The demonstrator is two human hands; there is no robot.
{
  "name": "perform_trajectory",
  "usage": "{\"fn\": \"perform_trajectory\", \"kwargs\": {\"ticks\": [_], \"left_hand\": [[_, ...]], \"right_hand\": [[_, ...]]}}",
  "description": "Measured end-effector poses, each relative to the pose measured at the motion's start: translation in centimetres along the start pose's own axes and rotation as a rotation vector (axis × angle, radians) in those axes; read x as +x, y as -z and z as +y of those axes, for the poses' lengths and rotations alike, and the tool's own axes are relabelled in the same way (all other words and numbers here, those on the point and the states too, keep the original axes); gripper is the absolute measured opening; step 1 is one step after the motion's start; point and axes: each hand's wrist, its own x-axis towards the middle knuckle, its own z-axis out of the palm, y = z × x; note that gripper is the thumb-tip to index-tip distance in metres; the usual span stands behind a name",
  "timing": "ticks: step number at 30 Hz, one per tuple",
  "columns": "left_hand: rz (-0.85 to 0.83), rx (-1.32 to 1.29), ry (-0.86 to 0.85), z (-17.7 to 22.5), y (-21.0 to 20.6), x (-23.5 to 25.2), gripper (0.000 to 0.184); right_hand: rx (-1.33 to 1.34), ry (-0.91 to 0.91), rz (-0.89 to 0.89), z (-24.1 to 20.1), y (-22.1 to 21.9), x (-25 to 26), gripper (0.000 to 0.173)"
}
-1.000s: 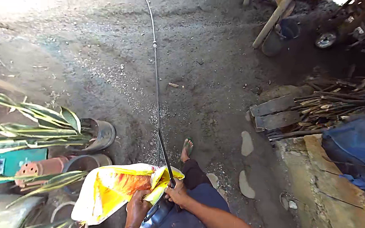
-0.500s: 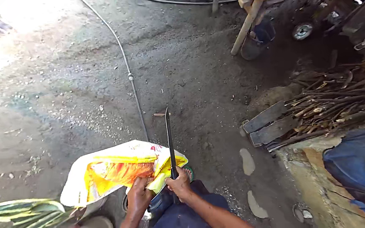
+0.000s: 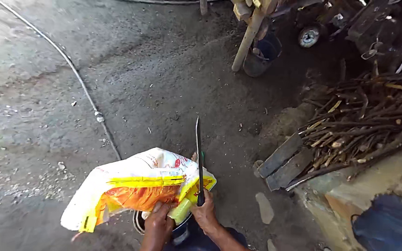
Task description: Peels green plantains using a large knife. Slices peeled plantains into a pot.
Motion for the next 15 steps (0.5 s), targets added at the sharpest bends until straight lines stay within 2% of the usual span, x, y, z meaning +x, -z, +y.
{"fn": "perform_trajectory", "kwargs": {"ticks": [4, 8, 15], "left_hand": [[-0.081, 0.010, 0.031, 0.1, -0.7, 8.7, 0.019], [-0.152, -0.002, 0.104, 0.2, -1.4, 15.1, 0.019], [-0.170, -0.005, 0.216, 0.2, -3.5, 23.7, 0.019]], "right_hand": [[-0.022, -0.141, 0.034, -6.4, 0.5, 5.3, 0.063], [-0.098, -0.244, -0.036, -11.7, 2.1, 9.2, 0.061], [-0.145, -0.232, -0.100, -16.6, 5.1, 15.1, 0.059]]}}
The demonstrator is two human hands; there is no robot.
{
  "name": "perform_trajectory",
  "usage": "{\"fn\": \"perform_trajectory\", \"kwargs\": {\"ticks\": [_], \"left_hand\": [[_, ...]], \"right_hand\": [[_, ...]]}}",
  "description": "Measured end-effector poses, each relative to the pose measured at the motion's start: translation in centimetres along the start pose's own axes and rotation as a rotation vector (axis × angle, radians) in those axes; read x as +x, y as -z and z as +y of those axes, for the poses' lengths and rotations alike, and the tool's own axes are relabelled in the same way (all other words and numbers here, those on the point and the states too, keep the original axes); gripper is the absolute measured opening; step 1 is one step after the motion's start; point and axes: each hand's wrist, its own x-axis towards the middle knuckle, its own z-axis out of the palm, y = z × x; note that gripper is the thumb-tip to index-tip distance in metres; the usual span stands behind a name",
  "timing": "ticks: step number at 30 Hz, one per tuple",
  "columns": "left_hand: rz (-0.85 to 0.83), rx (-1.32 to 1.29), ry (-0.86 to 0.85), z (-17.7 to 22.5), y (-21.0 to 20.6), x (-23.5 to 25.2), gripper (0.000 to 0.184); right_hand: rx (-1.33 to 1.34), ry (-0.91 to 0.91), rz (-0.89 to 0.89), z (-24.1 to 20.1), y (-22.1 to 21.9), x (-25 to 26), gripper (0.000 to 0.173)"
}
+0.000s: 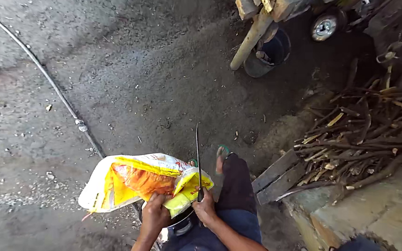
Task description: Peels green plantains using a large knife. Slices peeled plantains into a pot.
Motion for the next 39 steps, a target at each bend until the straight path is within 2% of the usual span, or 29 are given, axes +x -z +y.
{"fn": "perform_trajectory", "kwargs": {"ticks": [5, 10, 13, 15, 18, 20, 22, 26, 30, 32, 35, 39], "left_hand": [[0.119, -0.046, 0.151, 0.7, -2.0, 5.9, 0.019], [0.246, -0.097, 0.372, 1.2, -6.8, 12.5, 0.020], [0.330, -0.200, 0.545, 0.4, -10.4, 18.1, 0.020], [0.402, -0.271, 0.649, -0.7, -13.4, 20.7, 0.020], [0.536, -0.394, 0.687, -4.8, -18.7, 25.4, 0.017], [0.530, -0.402, 0.696, -8.1, -21.8, 28.0, 0.021], [0.614, -0.452, 0.750, -11.0, -25.4, 29.0, 0.019], [0.846, -0.535, 0.675, -17.1, -32.1, 30.8, 0.016], [0.932, -0.493, 0.644, -21.0, -37.5, 30.2, 0.014], [0.904, -0.444, 0.679, -22.6, -38.9, 29.6, 0.014], [0.769, -0.359, 0.686, -23.3, -40.1, 29.4, 0.018], [0.720, -0.357, 0.711, -23.2, -39.7, 29.6, 0.015]], "right_hand": [[-0.129, 0.083, -0.007, -3.4, 4.5, 4.8, 0.067], [-0.274, 0.195, -0.041, -9.0, 12.1, 12.9, 0.069], [-0.378, 0.307, -0.060, -12.4, 15.8, 19.8, 0.065], [-0.423, 0.371, -0.052, -12.5, 18.1, 24.4, 0.065], [-0.421, 0.467, -0.002, -12.3, 20.2, 34.2, 0.066], [-0.417, 0.508, -0.007, -12.8, 21.1, 40.7, 0.067], [-0.467, 0.565, -0.047, -13.2, 21.7, 46.4, 0.065], [-0.606, 0.709, -0.087, -15.2, 21.7, 57.5, 0.057], [-0.658, 0.831, -0.043, -15.2, 22.3, 65.4, 0.055], [-0.551, 0.856, -0.025, -13.7, 22.0, 67.7, 0.054], [-0.431, 0.766, -0.033, -10.7, 21.4, 68.4, 0.054], [-0.406, 0.764, 0.009, -7.4, 22.0, 68.9, 0.053]]}}
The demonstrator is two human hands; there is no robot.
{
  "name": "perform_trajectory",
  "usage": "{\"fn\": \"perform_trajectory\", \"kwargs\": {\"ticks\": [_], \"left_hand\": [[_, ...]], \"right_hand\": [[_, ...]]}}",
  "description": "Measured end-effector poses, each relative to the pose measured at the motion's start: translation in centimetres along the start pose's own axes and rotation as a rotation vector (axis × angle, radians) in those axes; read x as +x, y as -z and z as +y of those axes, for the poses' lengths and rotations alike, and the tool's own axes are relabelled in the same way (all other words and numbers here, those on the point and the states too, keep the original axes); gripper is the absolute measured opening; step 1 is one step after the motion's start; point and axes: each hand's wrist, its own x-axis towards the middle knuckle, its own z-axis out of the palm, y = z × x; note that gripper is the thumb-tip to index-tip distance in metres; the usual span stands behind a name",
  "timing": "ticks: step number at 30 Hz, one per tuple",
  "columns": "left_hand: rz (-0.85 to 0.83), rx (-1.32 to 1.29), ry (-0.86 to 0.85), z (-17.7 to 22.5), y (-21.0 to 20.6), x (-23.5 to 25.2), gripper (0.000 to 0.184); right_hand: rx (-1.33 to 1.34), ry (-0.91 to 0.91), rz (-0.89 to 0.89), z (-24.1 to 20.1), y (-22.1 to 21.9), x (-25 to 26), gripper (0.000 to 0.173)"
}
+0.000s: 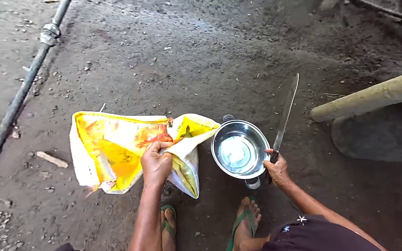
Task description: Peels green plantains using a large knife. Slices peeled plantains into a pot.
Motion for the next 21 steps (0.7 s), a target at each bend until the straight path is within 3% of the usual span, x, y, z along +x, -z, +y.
{"fn": "perform_trajectory", "kwargs": {"ticks": [4, 9, 11, 16, 21], "left_hand": [[-0.092, -0.022, 0.014, -0.8, 0.5, -0.3, 0.021], [-0.131, -0.019, -0.025, 0.4, 0.3, 0.0, 0.080], [-0.150, 0.022, -0.068, 1.0, 0.0, -0.3, 0.089], [-0.171, 0.073, -0.122, 0.0, -0.7, -2.2, 0.085], [0.048, 0.089, -0.125, -2.7, 2.7, -4.7, 0.061]], "right_hand": [[-0.083, -0.066, -0.078, 3.3, 0.2, -3.1, 0.045], [-0.271, -0.030, -0.103, 4.2, 1.4, -4.3, 0.036], [-0.358, 0.057, -0.118, 2.7, 2.3, -3.9, 0.035], [-0.516, 0.280, -0.362, -6.5, 3.8, -0.4, 0.035], [-0.693, 0.583, -0.501, -14.3, -2.5, 5.3, 0.033]]}}
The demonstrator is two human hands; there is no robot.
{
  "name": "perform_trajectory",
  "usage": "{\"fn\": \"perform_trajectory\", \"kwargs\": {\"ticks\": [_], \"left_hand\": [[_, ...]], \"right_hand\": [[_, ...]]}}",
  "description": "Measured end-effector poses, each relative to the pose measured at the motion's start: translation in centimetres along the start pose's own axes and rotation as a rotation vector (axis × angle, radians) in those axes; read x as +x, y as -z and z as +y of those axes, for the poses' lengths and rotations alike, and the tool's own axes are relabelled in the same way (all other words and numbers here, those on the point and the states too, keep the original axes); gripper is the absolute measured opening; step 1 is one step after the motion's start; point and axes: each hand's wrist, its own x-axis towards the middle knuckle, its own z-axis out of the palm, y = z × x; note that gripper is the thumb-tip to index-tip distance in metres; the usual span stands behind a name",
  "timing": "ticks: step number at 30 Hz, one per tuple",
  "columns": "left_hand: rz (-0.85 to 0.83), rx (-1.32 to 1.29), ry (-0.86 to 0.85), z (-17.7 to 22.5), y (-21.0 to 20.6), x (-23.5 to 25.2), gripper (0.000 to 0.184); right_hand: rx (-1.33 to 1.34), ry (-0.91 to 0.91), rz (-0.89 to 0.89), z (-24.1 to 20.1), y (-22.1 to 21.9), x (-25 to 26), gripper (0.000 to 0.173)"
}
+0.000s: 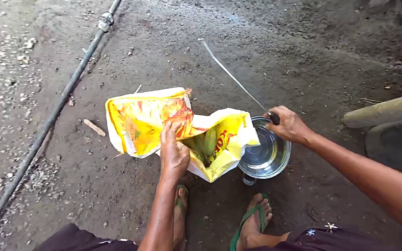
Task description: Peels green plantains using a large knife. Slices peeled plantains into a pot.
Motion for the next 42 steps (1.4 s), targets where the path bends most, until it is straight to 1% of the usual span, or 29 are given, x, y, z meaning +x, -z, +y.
{"fn": "perform_trajectory", "kwargs": {"ticks": [3, 5, 7, 9, 11, 12, 13, 14, 15, 16, 18, 19, 20, 21, 22, 23, 25, 26, 27, 28, 29, 30, 32, 34, 36, 38, 40, 42], "left_hand": [[0.147, 0.051, 0.131, -1.7, 3.1, -2.4, 0.052], [0.206, 0.095, 0.247, -3.0, 5.1, -4.2, 0.048], [0.271, 0.146, 0.399, -4.3, 6.6, -5.5, 0.046], [0.314, 0.181, 0.548, -5.7, 7.1, -6.5, 0.045], [0.306, 0.239, 0.635, -6.9, 6.6, -7.3, 0.046], [0.281, 0.296, 0.638, -7.3, 6.1, -7.7, 0.048], [0.243, 0.333, 0.623, -7.1, 5.4, -7.9, 0.050], [0.167, 0.360, 0.599, -6.6, 4.4, -8.1, 0.053], [0.031, 0.381, 0.572, -5.8, 3.1, -8.2, 0.057], [-0.141, 0.399, 0.530, -4.8, 1.5, -8.1, 0.061], [-0.478, 0.409, 0.422, -3.4, -2.8, -7.9, 0.075], [-0.576, 0.401, 0.393, -2.9, -5.2, -8.1, 0.084], [-0.629, 0.408, 0.379, -2.7, -7.4, -8.5, 0.092], [-0.630, 0.424, 0.367, -2.8, -9.4, -8.9, 0.097], [-0.579, 0.434, 0.335, -3.4, -11.0, -9.5, 0.097], [-0.496, 0.434, 0.281, -4.4, -12.4, -10.0, 0.092], [-0.336, 0.437, 0.145, -6.7, -14.2, -10.2, 0.072], [-0.325, 0.434, 0.111, -7.3, -14.4, -9.8, 0.060], [-0.372, 0.443, 0.089, -7.6, -14.2, -9.0, 0.047], [-0.450, 0.446, 0.049, -7.9, -13.6, -8.2, 0.033], [-0.578, 0.436, 0.032, -7.9, -12.5, -7.2, 0.026], [-0.707, 0.438, 0.026, -7.8, -11.1, -6.0, 0.024], [-0.963, 0.515, 0.066, -6.4, -7.5, -3.4, 0.029], [-1.137, 0.656, 0.116, -4.3, -4.4, -1.7, 0.036], [-1.241, 0.775, 0.155, -2.9, -2.7, -1.1, 0.036], [-1.315, 0.868, 0.217, -2.9, -2.3, -2.0, 0.032], [-1.381, 0.917, 0.268, -4.7, -2.2, -3.8, 0.029], [-1.456, 0.929, 0.305, -6.9, -2.2, -5.5, 0.032]], "right_hand": [[0.035, 0.138, -0.069, -2.6, -2.2, 5.9, 0.034], [0.126, 0.196, -0.146, -4.0, -4.6, 7.6, 0.036], [0.182, 0.196, -0.232, -4.9, -6.6, 7.3, 0.037], [0.189, 0.150, -0.267, -5.2, -8.2, 6.2, 0.036], [0.157, 0.099, -0.268, -5.3, -9.4, 5.5, 0.037], [0.138, 0.084, -0.260, -5.3, -9.9, 5.4, 0.038], [0.122, 0.079, -0.250, -5.2, -10.2, 5.4, 0.038], [0.116, 0.079, -0.239, -5.2, -10.5, 5.3, 0.038], [0.114, 0.080, -0.230, -5.3, -10.8, 5.4, 0.039], [0.114, 0.084, -0.223, -5.5, -11.1, 5.6, 0.039], [0.099, 0.066, -0.205, -6.2, -11.4, 6.4, 0.039], [0.084, 0.047, -0.200, -6.5, -11.4, 6.8, 0.039], [0.070, 0.033, -0.190, -6.5, -11.3, 7.2, 0.038], [0.064, 0.022, -0.174, -6.5, -11.1, 7.6, 0.038], [0.077, 0.014, -0.143, -6.2, -11.0, 7.8, 0.038], [0.111, 0.001, -0.106, -5.8, -10.9, 8.0, 0.038], [0.194, -0.073, -0.038, -4.9, -10.6, 8.6, 0.040], [0.252, -0.128, -0.012, -4.3, -10.4, 9.0, 0.042], [0.314, -0.188, 0.014, -3.6, -10.3, 9.4, 0.044], [0.371, -0.249, 0.039, -2.9, -10.1, 9.9, 0.046], [0.414, -0.299, 0.064, -2.1, -10.1, 10.1, 0.048], [0.446, -0.339, 0.080, -1.5, -9.9, 10.3, 0.049], [0.496, -0.383, 0.098, -0.7, -9.8, 10.5, 0.049], [0.550, -0.412, 0.089, -0.6, -9.8, 9.9, 0.048], [0.581, -0.450, 0.072, -0.8, -9.8, 9.4, 0.047], [0.572, -0.462, 0.066, -0.6, -9.9, 9.5, 0.046], [0.485, -0.457, 0.058, -0.5, -9.7, 9.5, 0.047], [0.356, -0.393, 0.067, -0.9, -9.2, 9.0, 0.046]]}}
